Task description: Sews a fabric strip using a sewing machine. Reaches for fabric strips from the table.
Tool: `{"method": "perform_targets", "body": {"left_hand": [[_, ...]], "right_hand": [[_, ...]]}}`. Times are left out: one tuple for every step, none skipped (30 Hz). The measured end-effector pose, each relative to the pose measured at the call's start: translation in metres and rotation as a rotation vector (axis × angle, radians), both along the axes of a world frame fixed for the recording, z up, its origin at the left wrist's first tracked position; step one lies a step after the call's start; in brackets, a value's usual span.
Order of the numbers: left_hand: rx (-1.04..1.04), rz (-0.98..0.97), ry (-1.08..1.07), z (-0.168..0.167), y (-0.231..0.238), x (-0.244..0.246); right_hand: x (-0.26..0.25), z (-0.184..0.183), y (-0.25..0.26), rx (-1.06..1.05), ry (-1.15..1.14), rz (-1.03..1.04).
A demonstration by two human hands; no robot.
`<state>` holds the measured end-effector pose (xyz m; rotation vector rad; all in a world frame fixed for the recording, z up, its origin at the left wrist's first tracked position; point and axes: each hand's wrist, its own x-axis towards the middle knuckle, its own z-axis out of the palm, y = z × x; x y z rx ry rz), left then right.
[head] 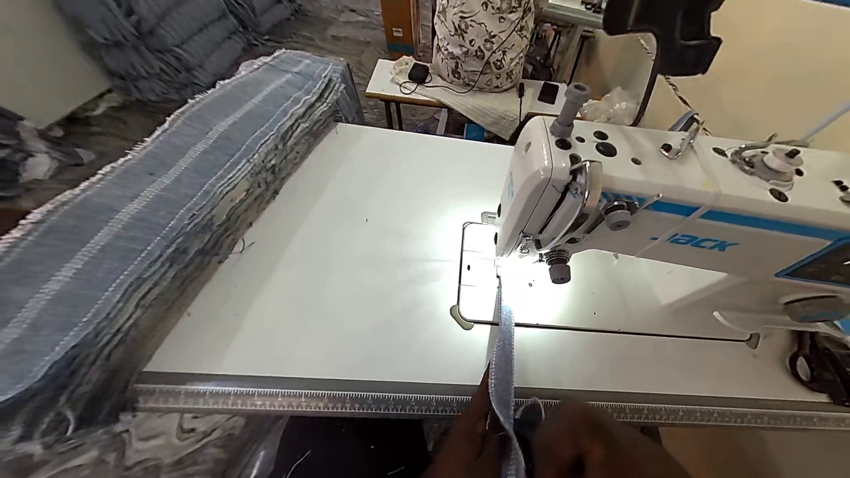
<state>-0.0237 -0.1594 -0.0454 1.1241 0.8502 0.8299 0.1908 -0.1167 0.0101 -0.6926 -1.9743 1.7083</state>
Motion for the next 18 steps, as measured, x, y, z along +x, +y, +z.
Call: {"method": "perform_targets", "body": {"left_hand": [[0.000,0.019,0.044,0.001,-0.002,0.001],[0.007,0.007,0.125,0.002,-0.003,0.000],[0.016,-0.001,0.229,0.003,-0.004,0.001],[0.030,-0.007,0.313,0.004,-0.005,0.002],[0.044,-0.032,0.375,0.005,-0.004,0.002],[0.049,-0.060,0.416,0.005,-0.004,0.001],[0.047,-0.077,0.431,0.007,-0.003,0.000],[0.039,-0.091,0.437,0.011,-0.001,0.000],[0.023,-0.119,0.437,0.018,0.002,0.000],[0.020,-0.130,0.430,0.018,0.004,-0.001],[0.027,-0.123,0.423,0.015,0.004,-0.001],[0.037,-0.101,0.392,0.009,0.002,-0.001],[0.047,-0.077,0.354,0.005,0.000,0.000],[0.056,-0.050,0.313,0.003,-0.001,0.001],[0.071,-0.030,0.267,0.001,-0.001,0.001],[0.091,-0.012,0.238,0.000,-0.001,0.002],[0.102,-0.006,0.217,-0.001,-0.001,0.003],[0.101,-0.013,0.195,-0.002,0.000,0.003]], "right_hand": [[-0.010,-0.002,0.011,0.066,-0.084,-0.264],[-0.026,-0.006,0.024,0.149,-0.198,-0.551],[-0.042,-0.011,0.040,0.250,-0.334,-0.763],[-0.054,-0.014,0.055,0.338,-0.460,-0.853],[-0.064,-0.015,0.067,0.386,-0.587,-0.866],[-0.073,-0.015,0.075,0.413,-0.691,-0.855],[-0.079,-0.014,0.078,0.444,-0.761,-0.854],[-0.082,-0.014,0.079,0.492,-0.807,-0.867],[-0.084,-0.014,0.077,0.532,-0.838,-0.868],[-0.084,-0.014,0.074,0.557,-0.862,-0.857],[-0.084,-0.016,0.069,0.562,-0.878,-0.844],[-0.083,-0.018,0.066,0.570,-0.877,-0.846],[-0.083,-0.020,0.064,0.573,-0.869,-0.856],[-0.082,-0.021,0.064,0.567,-0.863,-0.866],[-0.082,-0.022,0.065,0.572,-0.860,-0.872],[-0.081,-0.023,0.065,0.583,-0.857,-0.875],[-0.081,-0.024,0.065,0.590,-0.852,-0.876],[-0.080,-0.024,0.065,0.594,-0.847,-0.875]]}}
